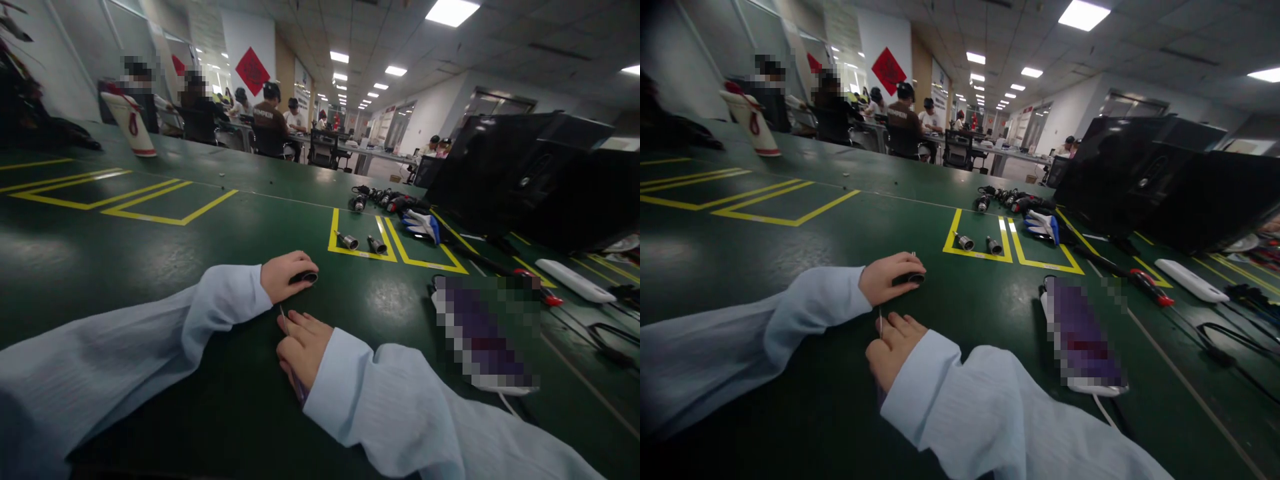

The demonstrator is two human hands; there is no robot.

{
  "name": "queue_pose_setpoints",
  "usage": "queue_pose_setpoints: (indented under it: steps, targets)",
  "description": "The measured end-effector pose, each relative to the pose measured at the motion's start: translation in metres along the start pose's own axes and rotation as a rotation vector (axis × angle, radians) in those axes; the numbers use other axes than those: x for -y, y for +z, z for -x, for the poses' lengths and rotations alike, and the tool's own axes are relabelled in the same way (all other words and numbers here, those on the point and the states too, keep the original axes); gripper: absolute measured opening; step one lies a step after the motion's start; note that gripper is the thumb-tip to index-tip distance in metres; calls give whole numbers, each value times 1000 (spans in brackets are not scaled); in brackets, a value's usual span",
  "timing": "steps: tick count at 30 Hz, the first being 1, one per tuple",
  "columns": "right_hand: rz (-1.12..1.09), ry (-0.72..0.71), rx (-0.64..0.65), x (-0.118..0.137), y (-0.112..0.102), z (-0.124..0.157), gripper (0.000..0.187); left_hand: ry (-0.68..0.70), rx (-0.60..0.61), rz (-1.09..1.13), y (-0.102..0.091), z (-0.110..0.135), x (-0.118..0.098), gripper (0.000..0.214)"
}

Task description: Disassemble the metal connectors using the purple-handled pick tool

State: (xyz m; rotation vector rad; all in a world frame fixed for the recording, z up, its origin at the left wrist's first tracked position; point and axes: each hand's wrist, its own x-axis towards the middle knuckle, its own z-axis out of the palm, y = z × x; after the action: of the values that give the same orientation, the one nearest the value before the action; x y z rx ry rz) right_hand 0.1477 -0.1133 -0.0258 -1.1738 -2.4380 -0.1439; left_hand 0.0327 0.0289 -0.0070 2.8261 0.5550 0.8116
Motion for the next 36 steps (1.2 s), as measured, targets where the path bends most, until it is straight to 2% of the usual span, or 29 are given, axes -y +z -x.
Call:
queue_pose_setpoints:
  steps: [3, 7, 9, 12, 14, 19, 22, 28, 33, 36]
  targets:
    - [-50, -149, -80, 5, -9, 9, 10, 30, 3, 70, -8, 21, -21, 25]
    - [-197, -310, -27, 6, -32, 11, 13, 35, 11, 140, -14, 36, -33, 31]
    - [-242, -348, -29, 6, -42, 10, 14, 39, 9, 164, -15, 39, -35, 32]
    - [-294, -350, -117, 7, -51, 10, 15, 50, 10, 184, -15, 40, -34, 32]
    - [-334, -272, -205, 6, -53, 9, 12, 69, 10, 167, -15, 40, -35, 32]
    - [-420, 256, -432, -7, -41, 4, 7, 121, -4, 52, -15, 41, -38, 32]
    - [-623, 464, -501, -19, -26, 1, 8, 134, -8, -41, -17, 41, -41, 31]
    - [-942, 581, -601, -33, -7, -5, 15, 159, 32, -180, -19, 41, -45, 36]
    - [-921, 666, -689, -33, -9, -7, 27, 111, 39, -148, -20, 42, -47, 35]
    - [-962, 748, -733, -33, -17, -11, 30, 15, -20, -6, -21, 42, -42, 32]
